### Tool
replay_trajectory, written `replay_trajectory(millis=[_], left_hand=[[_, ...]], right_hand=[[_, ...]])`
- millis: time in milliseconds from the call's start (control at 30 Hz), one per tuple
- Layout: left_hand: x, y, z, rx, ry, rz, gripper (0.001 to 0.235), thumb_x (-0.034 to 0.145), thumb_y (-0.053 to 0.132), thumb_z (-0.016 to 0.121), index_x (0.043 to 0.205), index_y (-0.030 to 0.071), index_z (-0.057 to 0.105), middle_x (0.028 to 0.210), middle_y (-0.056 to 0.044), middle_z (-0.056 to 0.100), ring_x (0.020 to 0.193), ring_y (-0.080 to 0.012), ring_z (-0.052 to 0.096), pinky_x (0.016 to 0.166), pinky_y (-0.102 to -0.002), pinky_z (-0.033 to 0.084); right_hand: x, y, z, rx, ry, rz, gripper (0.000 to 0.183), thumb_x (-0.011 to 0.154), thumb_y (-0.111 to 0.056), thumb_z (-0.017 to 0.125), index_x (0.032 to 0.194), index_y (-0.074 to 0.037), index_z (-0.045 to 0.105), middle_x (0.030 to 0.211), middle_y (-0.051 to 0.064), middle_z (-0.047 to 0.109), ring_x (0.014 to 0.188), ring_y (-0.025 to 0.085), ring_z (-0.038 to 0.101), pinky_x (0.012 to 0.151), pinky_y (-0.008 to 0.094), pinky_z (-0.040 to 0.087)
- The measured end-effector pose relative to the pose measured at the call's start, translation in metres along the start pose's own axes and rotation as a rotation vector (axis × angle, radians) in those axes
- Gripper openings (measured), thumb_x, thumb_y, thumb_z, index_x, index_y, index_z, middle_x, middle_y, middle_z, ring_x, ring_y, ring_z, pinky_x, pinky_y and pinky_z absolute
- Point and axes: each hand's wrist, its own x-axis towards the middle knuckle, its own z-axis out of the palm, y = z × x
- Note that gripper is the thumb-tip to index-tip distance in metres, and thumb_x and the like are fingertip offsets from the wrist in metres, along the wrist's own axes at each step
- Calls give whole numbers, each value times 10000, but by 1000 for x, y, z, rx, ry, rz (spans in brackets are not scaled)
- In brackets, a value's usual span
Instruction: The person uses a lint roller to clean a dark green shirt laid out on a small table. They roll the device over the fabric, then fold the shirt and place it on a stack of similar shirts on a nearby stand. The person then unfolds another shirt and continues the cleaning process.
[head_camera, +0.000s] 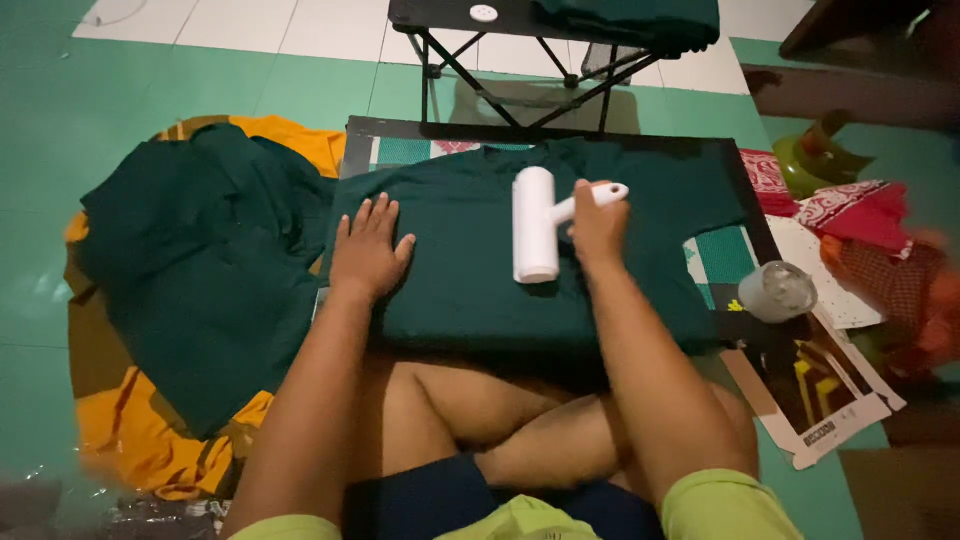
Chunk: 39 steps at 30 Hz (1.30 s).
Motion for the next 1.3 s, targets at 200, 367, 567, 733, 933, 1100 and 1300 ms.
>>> replay_trajectory(millis=[200, 367, 567, 733, 933, 1100, 1300], left_hand=[[6, -3, 9, 20, -38, -33, 614, 1080, 452, 279, 1641, 201, 300, 1734, -8, 225, 1595, -237, 180, 1289, -533, 161], [5, -3, 7, 23, -50, -30, 585, 1088, 375, 226, 1647, 208, 277, 1739, -4, 204, 1594, -245, 182, 1289, -535, 142], [1, 1, 2, 33, -59, -25, 595, 1080, 377, 240, 1643, 193, 284, 1738, -21, 213, 1596, -256, 177, 1289, -533, 157], [4, -4, 8, 55, -44, -19, 608, 1077, 404, 214, 1647, 202, 271, 1744, -14, 198, 1600, -253, 165, 1288, -539, 143], [7, -4, 11, 47, -14, -25, 589, 1076, 379, 257, 1637, 206, 307, 1735, -20, 232, 1592, -266, 188, 1284, -536, 154], [4, -1, 6, 36, -19, -31, 591, 1071, 371, 249, 1637, 213, 316, 1735, -5, 228, 1589, -264, 202, 1286, -535, 159], [6, -3, 10, 52, -30, -36, 603, 1070, 401, 238, 1643, 223, 292, 1742, 7, 205, 1598, -254, 176, 1294, -524, 151]], right_hand=[[-25, 21, 140, 497, -177, -145, 275, 878, -248, 783, 843, -5, 658, 644, 144, 667, 436, 205, 653, 312, 315, 522], [-25, 10, 140, 350, -245, -70, 285, 879, -269, 781, 834, 0, 699, 589, 173, 662, 416, 226, 671, 325, 322, 534], [43, 17, 79, 194, -167, -213, 217, 856, -228, 789, 796, -30, 726, 565, 147, 660, 417, 227, 675, 311, 311, 513], [60, 12, 65, 171, -84, -275, 229, 882, -248, 775, 760, -64, 715, 534, 124, 652, 402, 219, 671, 302, 307, 494], [-37, 8, 114, 383, -197, -137, 202, 892, -191, 727, 838, -4, 671, 609, 151, 650, 392, 221, 635, 318, 306, 473], [-62, 24, 106, 274, -258, -47, 202, 845, -239, 783, 856, -43, 735, 597, 167, 664, 417, 239, 664, 314, 316, 499], [25, 53, 29, 179, -60, -146, 160, 827, -192, 780, 853, -44, 726, 654, 165, 687, 390, 211, 621, 277, 308, 477]])
